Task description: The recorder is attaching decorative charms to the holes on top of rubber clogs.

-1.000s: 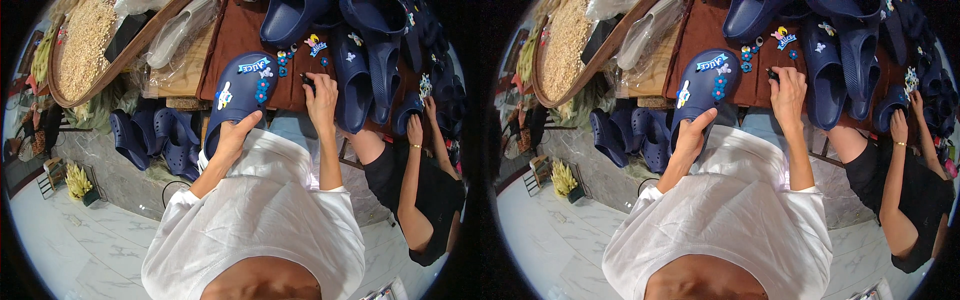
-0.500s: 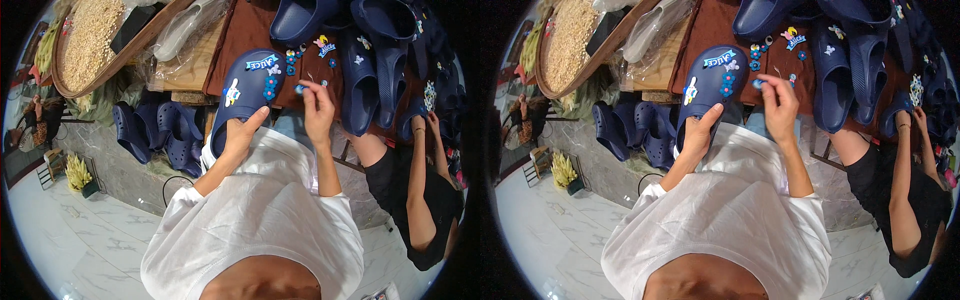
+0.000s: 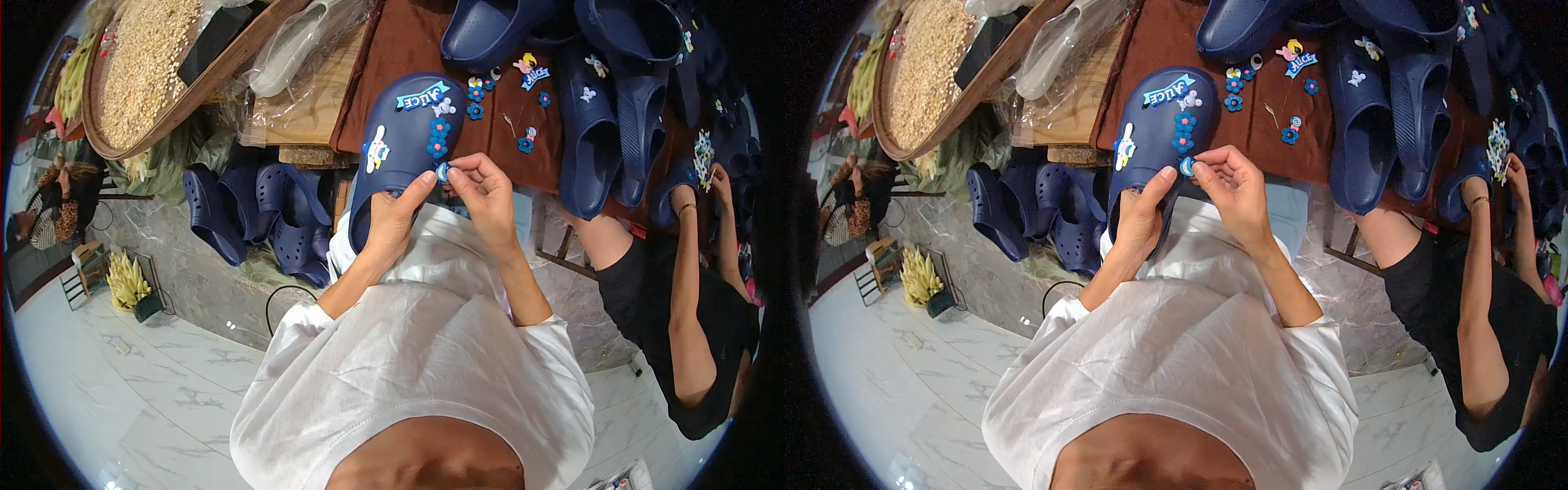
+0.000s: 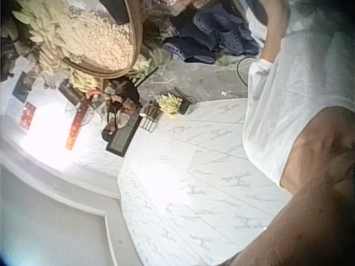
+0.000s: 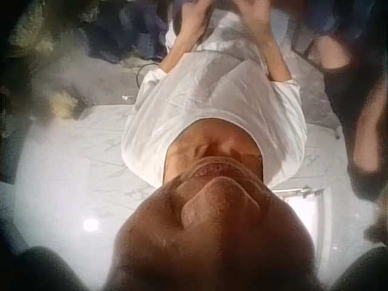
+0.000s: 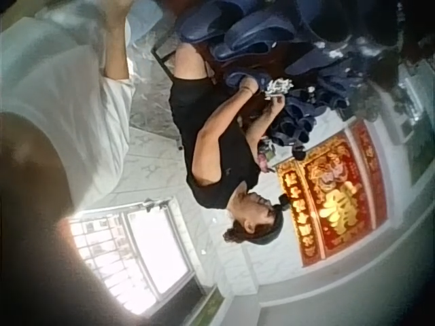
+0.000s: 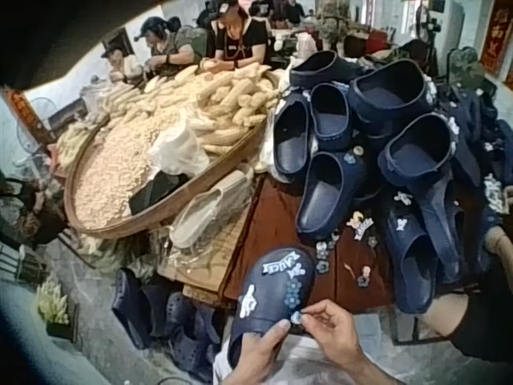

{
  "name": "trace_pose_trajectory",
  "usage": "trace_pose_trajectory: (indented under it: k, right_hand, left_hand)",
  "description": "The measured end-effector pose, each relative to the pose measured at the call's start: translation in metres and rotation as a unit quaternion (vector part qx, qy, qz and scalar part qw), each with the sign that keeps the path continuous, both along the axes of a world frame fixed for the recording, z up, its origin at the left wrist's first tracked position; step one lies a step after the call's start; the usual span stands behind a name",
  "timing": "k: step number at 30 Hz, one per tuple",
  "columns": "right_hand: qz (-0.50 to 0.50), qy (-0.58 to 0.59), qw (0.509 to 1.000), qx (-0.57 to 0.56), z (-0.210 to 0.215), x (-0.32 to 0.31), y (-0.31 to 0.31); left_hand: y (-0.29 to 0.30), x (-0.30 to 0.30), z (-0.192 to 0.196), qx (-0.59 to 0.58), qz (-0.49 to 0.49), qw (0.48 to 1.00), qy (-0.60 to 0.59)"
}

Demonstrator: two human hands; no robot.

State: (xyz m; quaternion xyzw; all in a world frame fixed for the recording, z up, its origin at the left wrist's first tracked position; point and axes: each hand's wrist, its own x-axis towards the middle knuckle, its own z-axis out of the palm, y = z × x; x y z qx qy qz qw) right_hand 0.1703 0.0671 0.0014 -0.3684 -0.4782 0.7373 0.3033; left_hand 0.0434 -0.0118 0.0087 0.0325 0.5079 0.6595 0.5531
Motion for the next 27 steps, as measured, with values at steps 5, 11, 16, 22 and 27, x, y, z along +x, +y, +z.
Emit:
trace_pose_trajectory:
  k: [5, 11, 16, 22, 27]
  right_hand:
    - [0.042, 0.015, 0.997, -0.058, -0.003, 0.005, 0.006]
    - [0.018, 0.011, 0.999, -0.045, 0.000, -0.002, 0.003]
    - [0.002, 0.050, 0.995, -0.085, -0.002, -0.004, 0.001]
    - [-0.084, -0.110, 0.965, 0.221, 0.005, -0.007, -0.004]
    - [-0.079, -0.174, 0.811, 0.553, 0.001, -0.005, -0.001]
  left_hand:
    - [-0.003, -0.003, -0.004, 0.029, 0.004, 0.999, -0.042]
    - [0.000, 0.000, 0.006, 0.047, -0.023, 0.999, 0.012]
    - [0.001, -0.001, 0.012, 0.036, -0.040, 0.999, 0.009]
    - [-0.001, 0.000, 0.005, 0.025, -0.014, 0.999, 0.015]
    - [0.000, 0.000, 0.007, 0.032, -0.013, 0.999, 0.011]
